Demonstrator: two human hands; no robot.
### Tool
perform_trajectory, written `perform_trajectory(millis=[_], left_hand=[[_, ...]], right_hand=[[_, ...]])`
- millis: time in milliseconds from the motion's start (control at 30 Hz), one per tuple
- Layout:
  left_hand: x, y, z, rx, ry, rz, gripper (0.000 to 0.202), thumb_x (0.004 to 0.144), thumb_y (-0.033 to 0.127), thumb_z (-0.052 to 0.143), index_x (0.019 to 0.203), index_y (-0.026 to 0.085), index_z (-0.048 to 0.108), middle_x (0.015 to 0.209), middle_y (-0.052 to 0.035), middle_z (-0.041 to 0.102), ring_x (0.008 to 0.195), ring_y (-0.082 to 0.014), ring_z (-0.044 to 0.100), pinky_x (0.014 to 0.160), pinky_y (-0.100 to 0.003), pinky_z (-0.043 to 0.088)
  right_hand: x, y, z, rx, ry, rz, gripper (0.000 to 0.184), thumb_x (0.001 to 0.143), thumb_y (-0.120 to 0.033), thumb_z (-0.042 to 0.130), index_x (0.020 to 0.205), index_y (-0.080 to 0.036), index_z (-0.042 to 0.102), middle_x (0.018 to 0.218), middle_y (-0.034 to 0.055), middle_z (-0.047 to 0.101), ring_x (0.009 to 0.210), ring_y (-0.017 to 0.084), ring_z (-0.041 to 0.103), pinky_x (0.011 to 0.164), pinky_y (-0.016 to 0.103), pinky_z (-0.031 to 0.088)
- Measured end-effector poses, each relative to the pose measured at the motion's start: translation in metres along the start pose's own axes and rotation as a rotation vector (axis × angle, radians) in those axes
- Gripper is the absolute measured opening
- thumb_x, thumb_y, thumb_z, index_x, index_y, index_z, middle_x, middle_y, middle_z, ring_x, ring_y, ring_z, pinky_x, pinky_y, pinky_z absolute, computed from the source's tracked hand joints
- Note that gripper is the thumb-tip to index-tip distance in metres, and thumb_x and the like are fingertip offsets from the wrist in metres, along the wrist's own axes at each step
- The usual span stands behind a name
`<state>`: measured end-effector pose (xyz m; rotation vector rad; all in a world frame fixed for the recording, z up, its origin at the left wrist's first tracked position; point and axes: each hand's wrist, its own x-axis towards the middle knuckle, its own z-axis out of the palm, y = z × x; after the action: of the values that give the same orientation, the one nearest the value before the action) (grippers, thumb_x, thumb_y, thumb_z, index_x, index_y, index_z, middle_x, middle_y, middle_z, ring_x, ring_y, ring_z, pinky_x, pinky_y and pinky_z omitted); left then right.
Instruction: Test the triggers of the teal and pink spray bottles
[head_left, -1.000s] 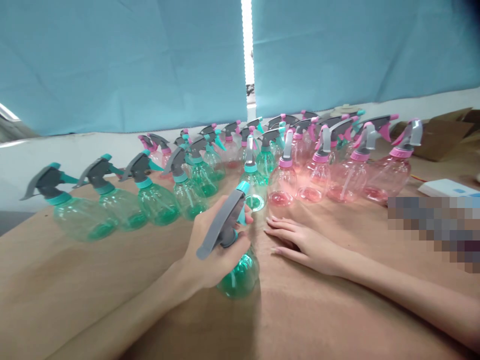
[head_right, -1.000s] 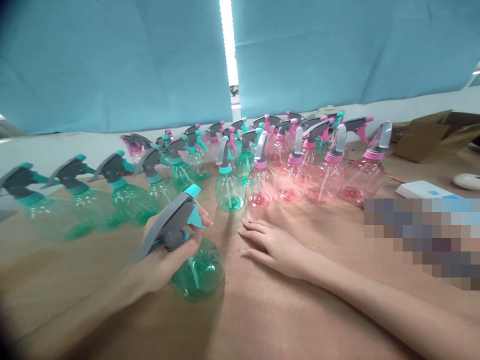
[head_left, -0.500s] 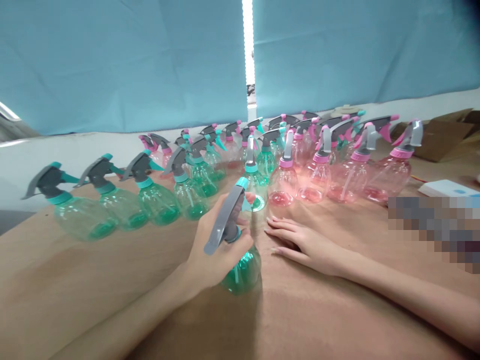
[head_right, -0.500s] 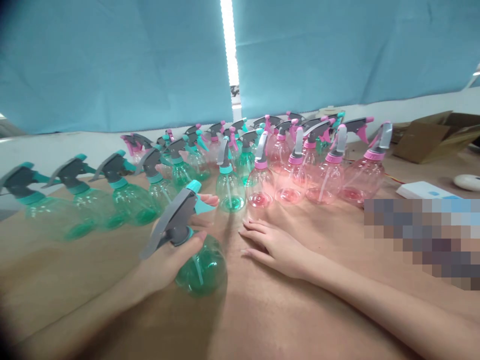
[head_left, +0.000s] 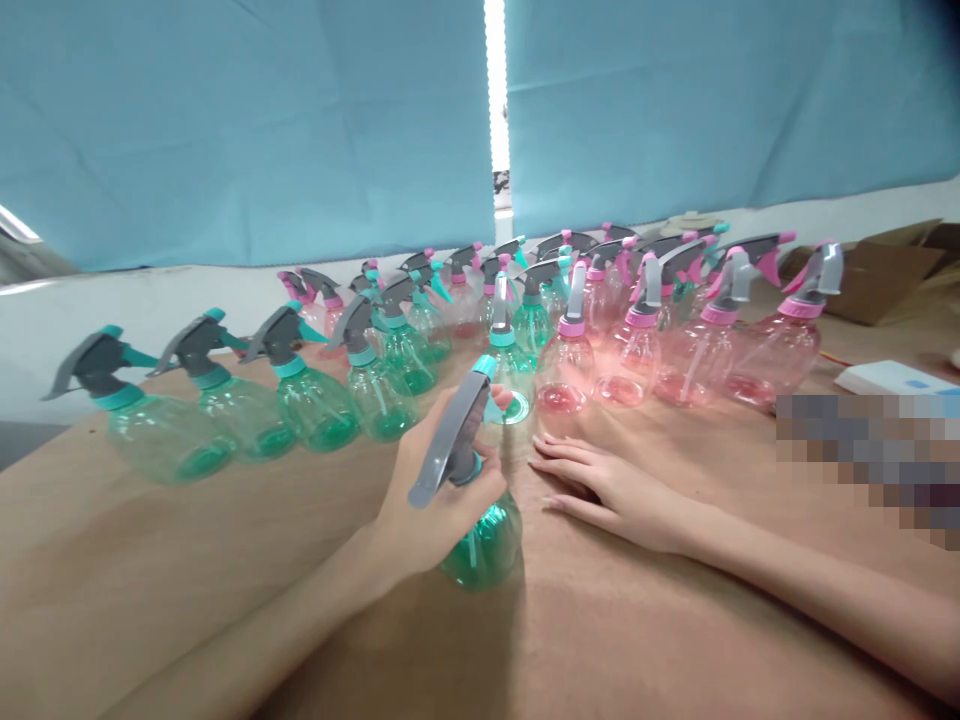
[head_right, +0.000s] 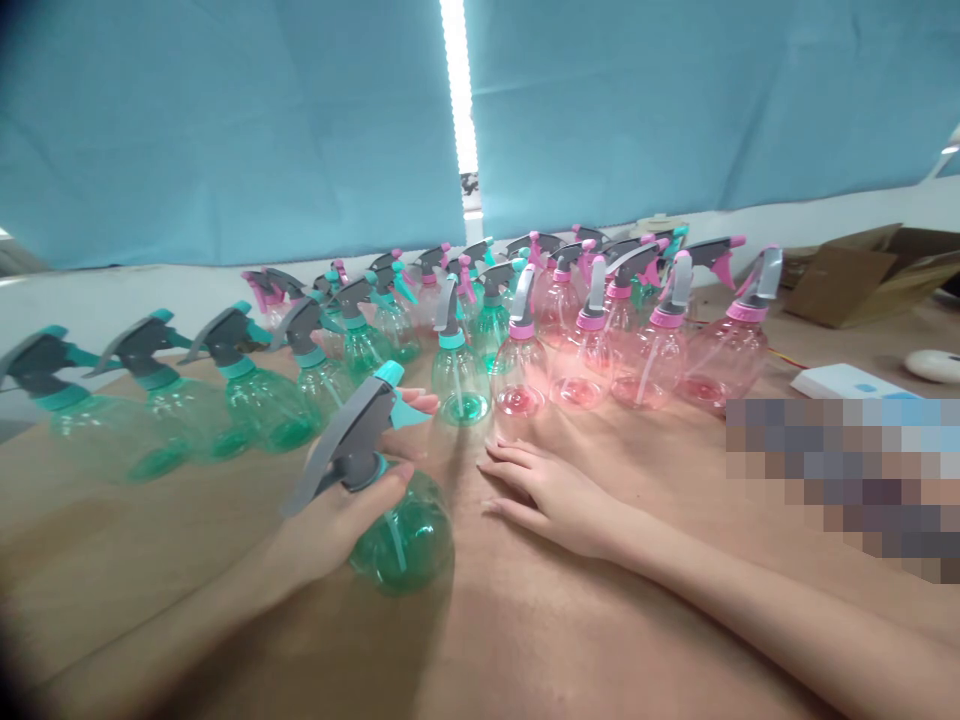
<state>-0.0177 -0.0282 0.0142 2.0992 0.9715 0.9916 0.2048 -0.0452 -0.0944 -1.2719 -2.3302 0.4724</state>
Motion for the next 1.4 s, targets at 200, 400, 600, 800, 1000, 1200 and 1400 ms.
perform_trajectory(millis=[200,400,600,800,1000,1200,1400], left_hand=[[-0.001,0.000,0.001,-0.011,0.021,0.018,0.041,0.069,0.015,0.051,0.110,0.020,0.054,0.093,-0.0018,0.061,0.061,-0.0124,0.049,0.059,-0.027,0.046],[0.001,0.001,0.001,-0.037,0.013,0.023,0.042,0.069,0.014,0.050,0.111,0.018,0.054,0.094,-0.0026,0.061,0.058,-0.0118,0.046,0.058,-0.028,0.045],[0.001,-0.002,0.002,-0.037,0.029,0.047,0.044,0.068,0.013,0.050,0.112,0.018,0.055,0.098,-0.0034,0.062,0.060,-0.0119,0.048,0.060,-0.028,0.045],[-0.002,-0.008,0.005,-0.043,0.037,0.037,0.053,0.069,0.011,0.050,0.121,0.019,0.053,0.111,-0.0045,0.064,0.060,-0.0110,0.051,0.058,-0.028,0.046],[-0.001,-0.010,0.004,-0.082,0.016,0.040,0.058,0.069,0.010,0.051,0.126,0.019,0.052,0.115,-0.0054,0.064,0.068,-0.0126,0.057,0.063,-0.027,0.051],[0.000,-0.007,0.004,-0.077,-0.005,0.017,0.057,0.070,0.012,0.051,0.127,0.019,0.049,0.112,-0.0066,0.066,0.063,-0.0123,0.058,0.059,-0.028,0.051],[0.001,-0.003,0.002,-0.094,-0.014,0.018,0.051,0.069,0.012,0.051,0.120,0.017,0.051,0.110,-0.0079,0.065,0.055,-0.0099,0.054,0.054,-0.027,0.048]], right_hand=[[0.000,0.001,0.001,0.010,0.001,-0.001,0.055,0.096,-0.050,0.046,0.141,-0.018,0.048,0.148,0.0119,0.043,0.137,0.029,0.037,0.112,0.048,0.033],[0.000,0.000,0.000,0.019,0.015,-0.001,0.053,0.095,-0.049,0.047,0.140,-0.020,0.049,0.148,0.0112,0.044,0.137,0.029,0.037,0.112,0.048,0.034],[0.000,0.001,0.001,0.006,0.010,-0.007,0.054,0.096,-0.049,0.046,0.140,-0.019,0.048,0.148,0.0119,0.044,0.137,0.029,0.037,0.112,0.048,0.034],[0.000,0.001,0.002,0.021,0.035,-0.016,0.052,0.095,-0.048,0.048,0.140,-0.021,0.049,0.147,0.0112,0.044,0.136,0.029,0.039,0.111,0.050,0.035],[0.000,0.001,0.001,-0.006,0.009,-0.005,0.054,0.096,-0.049,0.045,0.140,-0.017,0.048,0.148,0.0122,0.043,0.137,0.028,0.037,0.112,0.049,0.034],[0.000,0.001,0.001,0.021,0.022,-0.004,0.053,0.095,-0.049,0.047,0.140,-0.021,0.049,0.147,0.0105,0.044,0.137,0.029,0.037,0.111,0.049,0.035],[0.000,-0.002,-0.001,0.008,-0.002,-0.001,0.054,0.096,-0.050,0.045,0.140,-0.018,0.048,0.148,0.0119,0.043,0.137,0.029,0.038,0.112,0.048,0.035]])
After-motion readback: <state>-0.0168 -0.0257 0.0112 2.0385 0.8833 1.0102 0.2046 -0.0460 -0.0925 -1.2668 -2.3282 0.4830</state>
